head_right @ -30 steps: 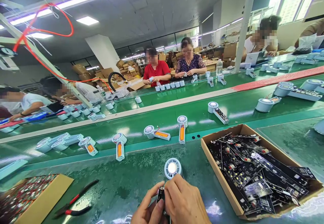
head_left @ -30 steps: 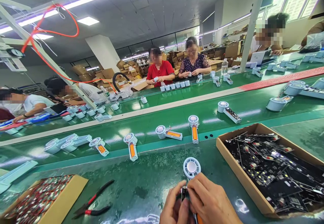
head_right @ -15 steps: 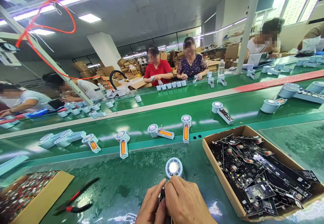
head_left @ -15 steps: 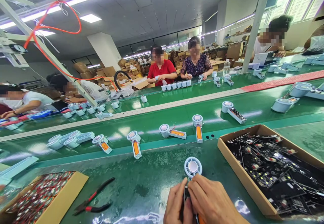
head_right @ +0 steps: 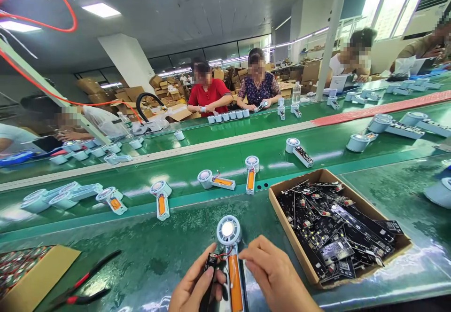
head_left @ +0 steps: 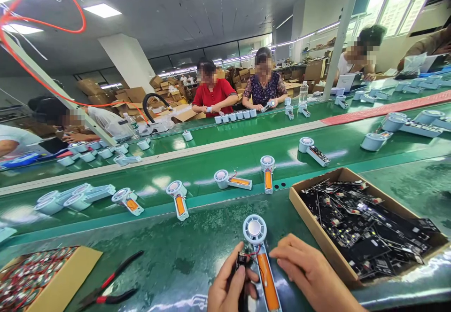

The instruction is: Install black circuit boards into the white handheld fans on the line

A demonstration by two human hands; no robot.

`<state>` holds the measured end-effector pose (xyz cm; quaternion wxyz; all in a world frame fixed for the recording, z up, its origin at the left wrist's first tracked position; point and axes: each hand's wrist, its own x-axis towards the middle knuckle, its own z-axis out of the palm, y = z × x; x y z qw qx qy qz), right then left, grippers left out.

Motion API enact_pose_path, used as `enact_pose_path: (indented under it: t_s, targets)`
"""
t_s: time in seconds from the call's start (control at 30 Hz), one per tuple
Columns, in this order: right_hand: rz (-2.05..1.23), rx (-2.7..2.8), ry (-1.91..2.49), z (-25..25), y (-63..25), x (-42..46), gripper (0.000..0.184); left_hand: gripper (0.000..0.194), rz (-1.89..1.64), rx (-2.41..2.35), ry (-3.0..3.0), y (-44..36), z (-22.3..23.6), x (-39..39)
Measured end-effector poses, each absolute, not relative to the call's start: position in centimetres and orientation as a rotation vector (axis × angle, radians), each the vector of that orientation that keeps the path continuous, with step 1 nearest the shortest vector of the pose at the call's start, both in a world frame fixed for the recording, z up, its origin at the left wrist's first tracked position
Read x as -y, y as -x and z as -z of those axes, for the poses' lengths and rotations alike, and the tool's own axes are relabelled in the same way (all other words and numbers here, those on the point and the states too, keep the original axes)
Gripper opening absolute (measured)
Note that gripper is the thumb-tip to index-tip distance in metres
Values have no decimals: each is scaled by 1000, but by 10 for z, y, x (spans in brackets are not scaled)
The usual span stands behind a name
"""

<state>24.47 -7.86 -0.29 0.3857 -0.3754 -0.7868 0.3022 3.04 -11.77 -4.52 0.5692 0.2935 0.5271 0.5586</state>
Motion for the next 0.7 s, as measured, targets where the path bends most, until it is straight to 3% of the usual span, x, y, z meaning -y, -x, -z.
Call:
enact_pose_path:
  t_s: [0.23,0.37,0.57,0.7]
  targets:
    - [-703,2371,1074,-20,-228,88,28,66,-1312,-1161,-524,-33,33,117]
    - [-708,2450,1107,-24,-219,80,18,63,-1294,-1151,-484,-35,23,114]
    - [-745,2333,1021,-12,-215,73,18,56,-1285,-1126,-459,-35,23,109]
    - [-863,2116,907,4,-212,70,23,69,-1277,-1231,-571,-30,33,110]
